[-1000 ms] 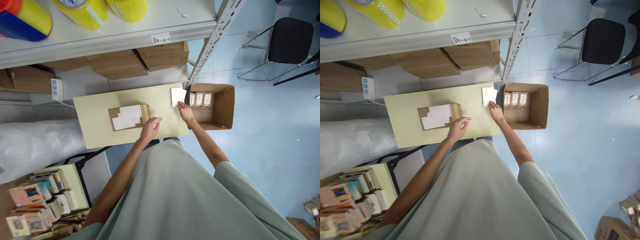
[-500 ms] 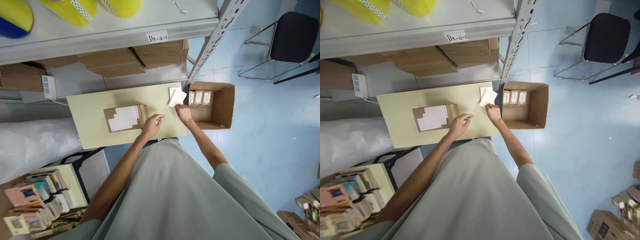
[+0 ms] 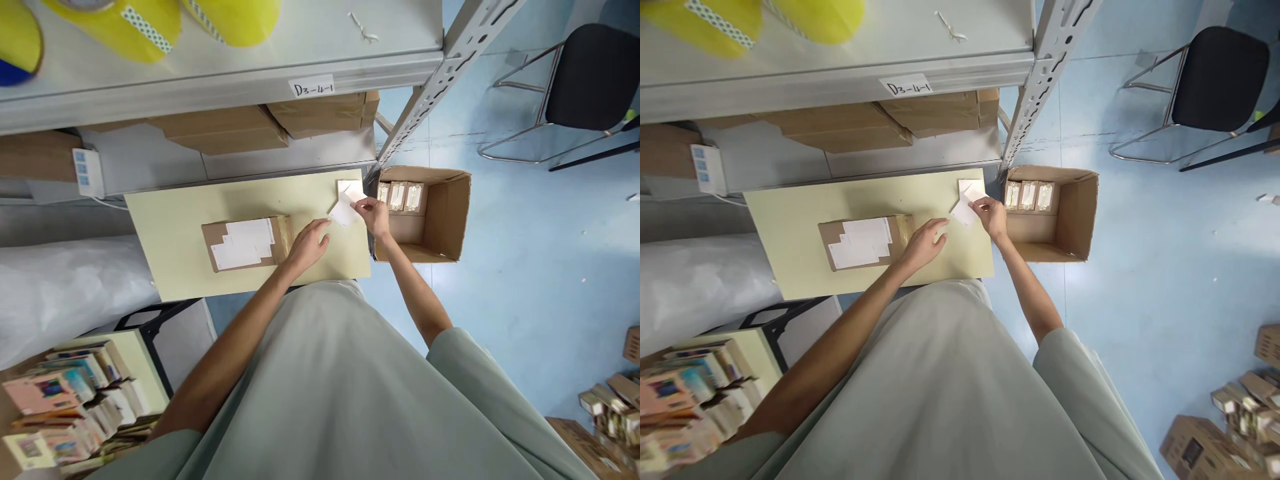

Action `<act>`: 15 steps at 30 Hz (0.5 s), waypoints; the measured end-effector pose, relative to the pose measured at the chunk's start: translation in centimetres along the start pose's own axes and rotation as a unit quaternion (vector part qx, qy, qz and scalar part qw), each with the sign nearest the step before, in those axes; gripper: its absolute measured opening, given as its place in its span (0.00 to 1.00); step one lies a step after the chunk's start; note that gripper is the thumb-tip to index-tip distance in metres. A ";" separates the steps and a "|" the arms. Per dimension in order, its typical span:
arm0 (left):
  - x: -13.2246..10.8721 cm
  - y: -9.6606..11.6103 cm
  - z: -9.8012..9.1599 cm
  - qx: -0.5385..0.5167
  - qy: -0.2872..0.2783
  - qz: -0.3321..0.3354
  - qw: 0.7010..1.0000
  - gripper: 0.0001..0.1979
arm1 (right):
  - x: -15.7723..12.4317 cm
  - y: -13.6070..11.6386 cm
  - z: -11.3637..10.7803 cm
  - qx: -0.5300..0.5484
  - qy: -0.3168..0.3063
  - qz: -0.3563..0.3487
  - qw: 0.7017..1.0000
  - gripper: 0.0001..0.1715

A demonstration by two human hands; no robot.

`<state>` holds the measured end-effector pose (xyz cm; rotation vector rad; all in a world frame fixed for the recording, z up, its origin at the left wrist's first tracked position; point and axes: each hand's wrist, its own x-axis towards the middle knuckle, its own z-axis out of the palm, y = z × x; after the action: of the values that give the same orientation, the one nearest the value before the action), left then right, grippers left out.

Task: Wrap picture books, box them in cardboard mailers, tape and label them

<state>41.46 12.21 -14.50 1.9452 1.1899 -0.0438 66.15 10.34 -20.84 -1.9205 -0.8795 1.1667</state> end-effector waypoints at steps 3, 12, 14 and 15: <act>2.8 1.0 1.0 0.065 -0.043 0.021 0.997 0.32 | 1.8 -1.0 -1.5 0.013 0.014 -0.017 1.000 0.30; 10.5 4.2 4.2 0.150 -0.141 0.012 0.979 0.46 | 7.1 -0.5 -5.9 -0.005 0.060 -0.026 0.998 0.33; 11.0 4.7 4.6 0.153 -0.148 -0.007 0.977 0.49 | 7.7 0.1 -6.4 -0.006 0.068 -0.021 0.997 0.34; 11.2 4.9 4.7 0.157 -0.152 -0.015 0.976 0.50 | 7.9 0.3 -6.6 -0.006 0.071 -0.019 0.997 0.34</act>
<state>53.01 16.12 -19.19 2.0958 1.0541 -0.5563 75.14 15.27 -22.29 -1.9614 -0.8458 0.9914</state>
